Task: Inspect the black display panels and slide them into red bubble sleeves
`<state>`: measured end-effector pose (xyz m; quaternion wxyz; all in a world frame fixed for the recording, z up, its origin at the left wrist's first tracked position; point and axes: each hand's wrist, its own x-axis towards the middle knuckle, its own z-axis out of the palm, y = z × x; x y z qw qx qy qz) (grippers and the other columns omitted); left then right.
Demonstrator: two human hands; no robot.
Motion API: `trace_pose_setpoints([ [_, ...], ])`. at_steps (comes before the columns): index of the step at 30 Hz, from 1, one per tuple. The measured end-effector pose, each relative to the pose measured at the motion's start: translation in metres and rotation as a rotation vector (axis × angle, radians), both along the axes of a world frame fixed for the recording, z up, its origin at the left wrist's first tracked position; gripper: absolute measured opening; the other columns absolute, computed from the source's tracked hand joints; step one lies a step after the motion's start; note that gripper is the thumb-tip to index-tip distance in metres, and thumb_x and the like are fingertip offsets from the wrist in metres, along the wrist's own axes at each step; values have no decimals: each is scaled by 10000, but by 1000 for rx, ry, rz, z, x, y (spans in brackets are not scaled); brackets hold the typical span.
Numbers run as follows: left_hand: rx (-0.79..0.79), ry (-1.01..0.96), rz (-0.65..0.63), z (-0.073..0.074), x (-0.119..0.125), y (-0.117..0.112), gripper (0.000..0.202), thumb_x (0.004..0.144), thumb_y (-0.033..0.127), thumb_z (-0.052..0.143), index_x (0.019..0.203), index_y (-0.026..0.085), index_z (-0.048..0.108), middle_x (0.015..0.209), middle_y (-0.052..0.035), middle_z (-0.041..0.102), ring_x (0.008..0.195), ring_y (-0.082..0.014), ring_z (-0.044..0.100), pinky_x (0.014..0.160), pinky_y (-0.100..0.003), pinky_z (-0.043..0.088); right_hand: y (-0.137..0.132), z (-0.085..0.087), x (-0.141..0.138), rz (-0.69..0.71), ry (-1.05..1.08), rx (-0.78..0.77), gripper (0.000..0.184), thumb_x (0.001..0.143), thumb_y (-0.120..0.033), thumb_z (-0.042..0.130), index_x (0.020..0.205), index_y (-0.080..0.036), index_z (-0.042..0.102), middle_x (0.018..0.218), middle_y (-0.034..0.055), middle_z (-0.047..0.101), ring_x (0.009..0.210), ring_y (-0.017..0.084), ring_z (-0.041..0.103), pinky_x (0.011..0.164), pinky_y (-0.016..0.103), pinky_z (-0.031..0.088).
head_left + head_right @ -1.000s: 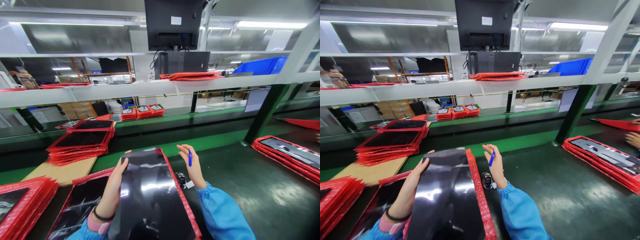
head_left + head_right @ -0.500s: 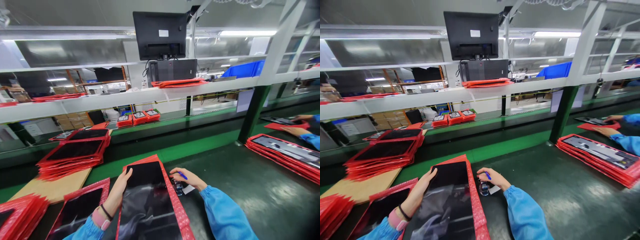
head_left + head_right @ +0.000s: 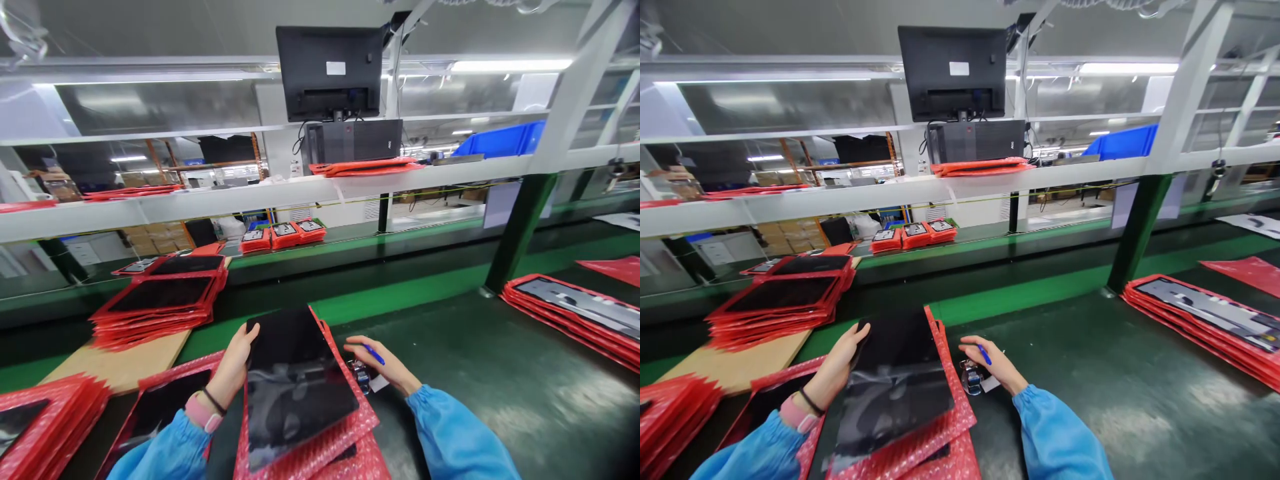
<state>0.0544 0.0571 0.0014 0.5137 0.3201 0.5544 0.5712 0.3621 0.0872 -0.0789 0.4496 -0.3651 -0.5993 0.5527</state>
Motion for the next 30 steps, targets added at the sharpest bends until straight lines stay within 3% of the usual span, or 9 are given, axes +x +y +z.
trace_pose_setpoints([
  [4,-22,85,-35,-1,10,10,292,927,322,518,1173,171,562,1152,-92,627,950,-193,636,825,-397,534,-9,15,-11,-75,15,136,393,850,-454,616,1164,-219,600,1225,124,669,1204,247,579,1080,455,360],
  [6,-74,159,-75,-1,6,12,278,921,344,528,1116,156,588,1078,-81,643,890,-184,641,778,-381,543,-20,22,-20,-36,-7,189,337,882,-426,582,1155,-229,606,1235,126,662,1194,253,587,1066,464,378],
  [11,-196,445,-47,12,-39,13,269,874,389,596,986,145,614,968,-50,636,833,-181,624,730,-359,528,-51,34,-36,121,-149,286,294,859,-338,632,1135,-243,662,1284,126,631,1219,283,565,1049,473,406],
  [14,-273,528,-42,9,-60,5,277,894,413,557,956,147,602,892,-34,628,745,-151,607,685,-333,516,-57,40,-37,159,-241,331,249,802,-256,689,1048,-222,694,1297,141,615,1265,315,514,1074,510,365],
  [17,-359,452,-161,-7,-57,-11,335,911,456,509,907,135,604,756,-8,612,614,-129,582,616,-318,509,-56,45,-37,209,-330,370,166,782,-215,695,947,-201,688,1254,152,642,1272,322,503,1071,517,367],
  [21,-237,294,-237,-23,-42,-28,257,918,389,522,938,142,591,783,0,603,648,-121,581,629,-294,500,-59,51,-37,277,-480,418,160,802,-242,685,956,-205,664,1286,136,620,1319,290,449,1079,488,372],
  [26,-114,231,-217,-30,-38,-28,141,880,268,591,814,149,554,691,41,528,604,-107,529,579,-256,445,-79,58,-46,426,-452,479,166,796,-255,699,954,-206,699,1229,115,664,1243,267,537,1122,426,336],
  [30,-78,174,-278,-31,-39,-23,99,823,216,651,850,145,586,774,12,620,702,-139,605,714,-325,496,-89,64,-57,528,-399,507,213,774,-192,705,985,-208,726,1190,112,684,1221,255,555,1107,383,365],
])
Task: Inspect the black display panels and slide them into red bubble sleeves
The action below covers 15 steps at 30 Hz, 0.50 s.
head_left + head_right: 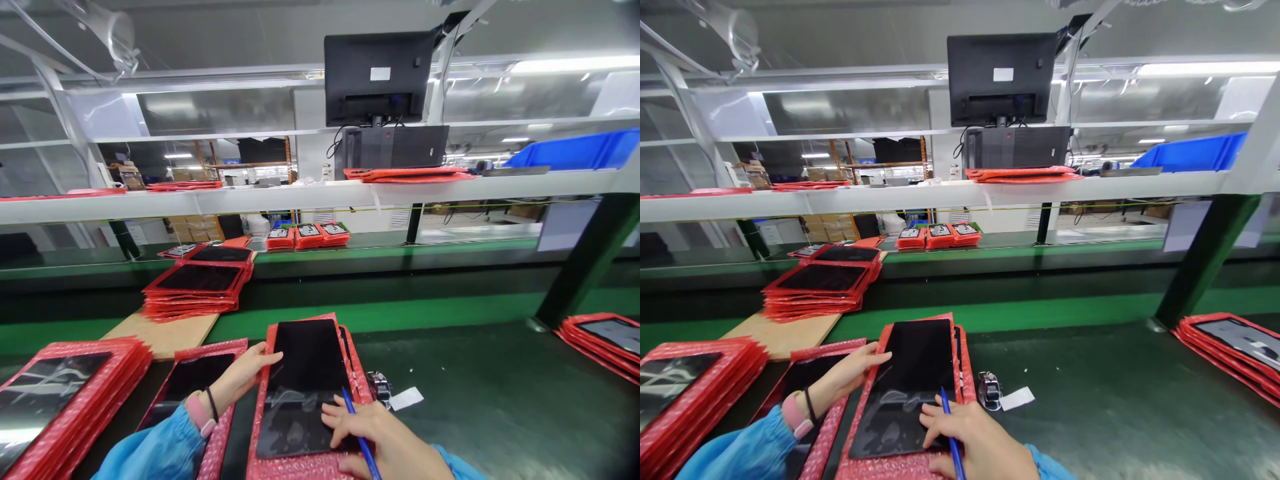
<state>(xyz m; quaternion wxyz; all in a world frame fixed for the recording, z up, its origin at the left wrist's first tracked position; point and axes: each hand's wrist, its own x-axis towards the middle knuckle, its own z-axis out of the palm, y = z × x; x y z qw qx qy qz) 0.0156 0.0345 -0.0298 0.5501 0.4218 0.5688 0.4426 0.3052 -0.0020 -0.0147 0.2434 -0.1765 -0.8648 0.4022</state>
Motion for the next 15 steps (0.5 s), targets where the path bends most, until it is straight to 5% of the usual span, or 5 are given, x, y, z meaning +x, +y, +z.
trace_pose_setpoints([
  [6,108,-31,2,15,0,-2,337,639,269,803,902,161,623,837,-18,689,889,-224,644,850,-359,472,0,10,-3,116,57,-19,143,835,-249,664,945,-219,750,1136,114,703,1202,255,561,1110,377,354],
  [10,134,-133,43,20,10,-13,513,654,351,789,1081,177,563,920,-53,704,969,-258,646,858,-354,474,0,15,-4,152,44,0,135,841,-267,669,935,-224,755,1152,122,688,1203,254,556,1097,365,367],
  [15,127,-249,87,23,7,-28,637,605,194,795,1190,188,543,1188,-94,657,1138,-253,593,944,-313,451,-10,23,-2,110,94,64,158,849,-214,652,965,-247,754,1135,94,706,1151,247,608,1040,326,443],
])
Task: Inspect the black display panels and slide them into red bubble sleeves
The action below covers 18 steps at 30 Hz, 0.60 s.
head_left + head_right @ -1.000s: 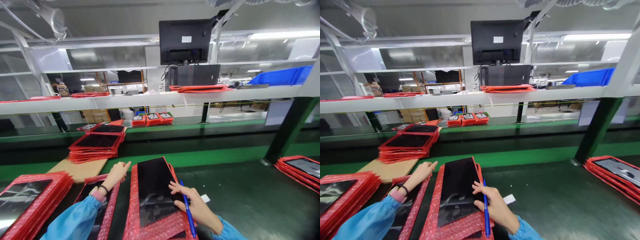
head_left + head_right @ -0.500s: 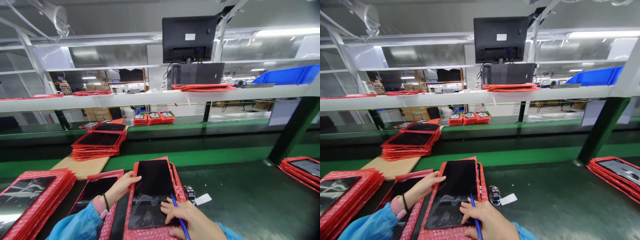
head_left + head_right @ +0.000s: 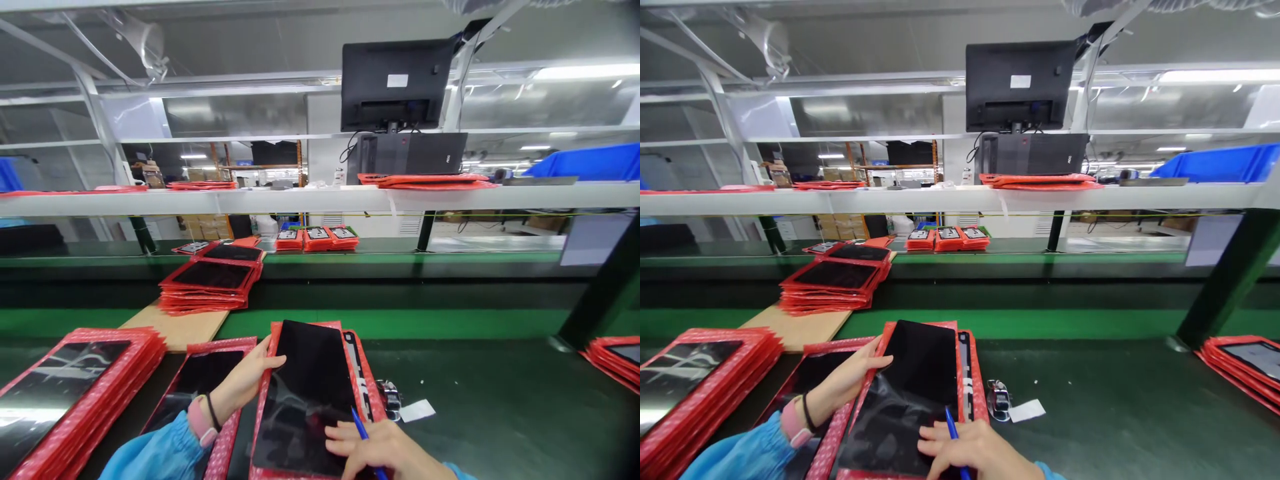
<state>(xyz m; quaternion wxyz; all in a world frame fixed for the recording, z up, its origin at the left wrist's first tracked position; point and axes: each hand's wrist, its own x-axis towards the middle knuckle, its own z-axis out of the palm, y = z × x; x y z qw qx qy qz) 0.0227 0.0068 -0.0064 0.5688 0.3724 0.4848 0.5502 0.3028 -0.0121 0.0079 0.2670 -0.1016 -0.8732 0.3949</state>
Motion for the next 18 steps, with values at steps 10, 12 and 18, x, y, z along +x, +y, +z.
trace_pose_setpoints([
  [10,-88,-4,168,-17,-140,-66,959,593,231,805,1423,182,326,1171,-102,680,1141,-316,600,944,-381,483,13,-32,35,-279,269,-84,103,864,-317,648,950,-321,704,985,31,770,1003,223,698,915,323,530],
  [12,-107,47,221,-30,-161,-77,988,591,259,812,1435,184,304,1208,-107,665,1212,-315,548,978,-372,467,15,-35,29,-262,276,-194,134,886,-367,615,929,-282,709,948,57,773,947,222,714,864,322,545],
  [18,-213,291,342,-67,-207,-81,835,589,347,726,1354,162,447,1122,-104,705,1182,-333,571,951,-389,498,14,-37,0,-292,352,-751,573,925,-655,313,1153,-190,559,617,70,737,603,224,708,588,323,517],
])
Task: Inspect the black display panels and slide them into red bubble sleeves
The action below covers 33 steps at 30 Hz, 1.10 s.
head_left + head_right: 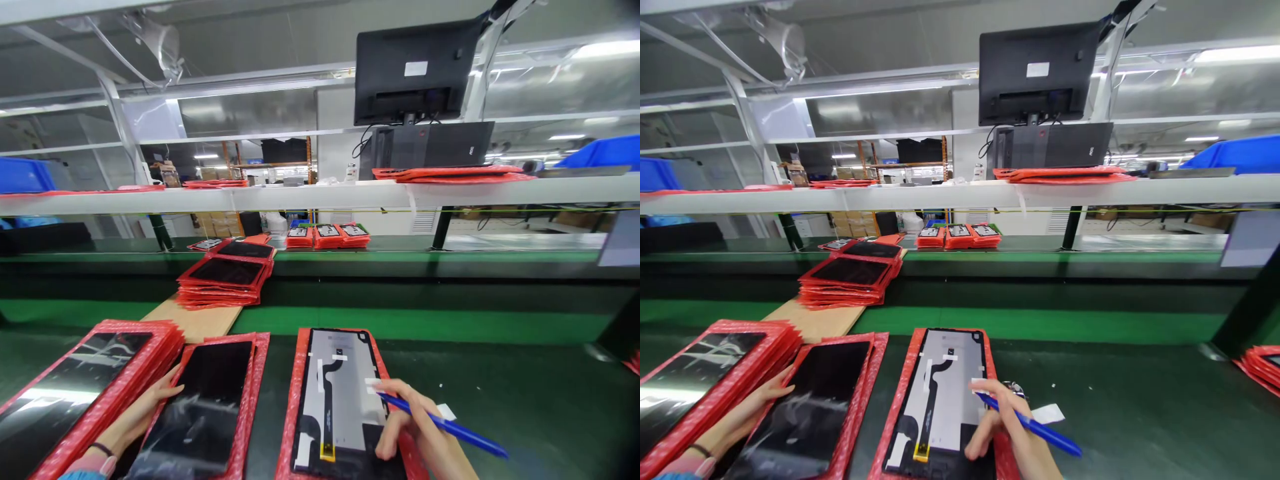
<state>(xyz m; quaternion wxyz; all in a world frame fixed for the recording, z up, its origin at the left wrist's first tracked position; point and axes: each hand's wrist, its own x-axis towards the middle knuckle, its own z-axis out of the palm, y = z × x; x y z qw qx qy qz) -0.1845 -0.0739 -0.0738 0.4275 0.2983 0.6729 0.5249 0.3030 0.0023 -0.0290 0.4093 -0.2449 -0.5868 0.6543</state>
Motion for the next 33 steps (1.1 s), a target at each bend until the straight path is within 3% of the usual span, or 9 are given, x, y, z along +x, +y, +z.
trace_pose_setpoints([
  [2,-37,111,-22,-3,-11,9,752,598,337,660,1312,164,498,1082,-94,719,1151,-331,595,950,-400,498,0,-1,-7,1,2,-84,645,887,-721,285,1233,-205,457,670,65,734,536,196,676,493,271,455],
  [8,-137,622,-49,2,-18,45,783,597,274,525,1350,83,431,1153,-142,677,1306,-349,442,1110,-428,283,-1,1,-20,-170,-314,142,362,889,-525,522,751,-190,543,631,-4,606,515,110,507,444,201,339],
  [13,-300,936,-103,-10,0,51,759,698,274,429,1389,-26,339,790,-200,701,939,-456,650,943,-562,382,-5,5,-27,-283,-478,316,182,825,-356,611,744,-194,591,698,2,613,651,156,575,593,244,416],
  [17,-338,1034,-100,-14,15,48,759,709,279,411,1393,-38,318,774,-248,666,832,-489,656,851,-630,393,0,-2,-30,-414,-564,354,347,773,-365,586,552,-223,360,517,-44,410,504,131,423,506,263,296],
  [20,-256,1005,-88,-3,36,52,717,664,311,451,1306,-6,423,984,-300,633,984,-505,608,931,-656,330,3,-7,-31,-450,-591,397,340,777,-301,489,538,-233,256,503,-52,315,501,127,360,515,275,246],
  [23,-71,877,-139,16,75,59,530,643,367,486,1102,106,531,1171,-254,577,1194,-413,503,1060,-493,300,3,-8,-32,-450,-613,427,310,770,-263,462,547,-231,249,505,-54,303,494,123,345,514,278,231],
  [26,55,628,-260,38,127,61,358,663,452,515,910,197,555,1000,-153,625,974,-327,603,924,-425,442,1,-7,-33,-435,-623,458,307,764,-240,466,551,-230,245,498,-59,293,483,121,334,519,283,224],
  [29,105,348,-396,54,176,57,419,630,505,584,917,199,577,878,-98,610,755,-265,607,681,-391,504,0,-7,-33,-417,-614,463,305,744,-216,466,550,-231,231,497,-62,275,474,117,316,506,281,212],
  [33,43,78,-469,64,210,54,486,523,364,701,953,159,608,974,-123,615,833,-256,602,751,-388,505,0,-10,-33,-441,-573,432,298,734,-226,462,552,-232,226,509,-61,255,493,122,306,517,284,211],
])
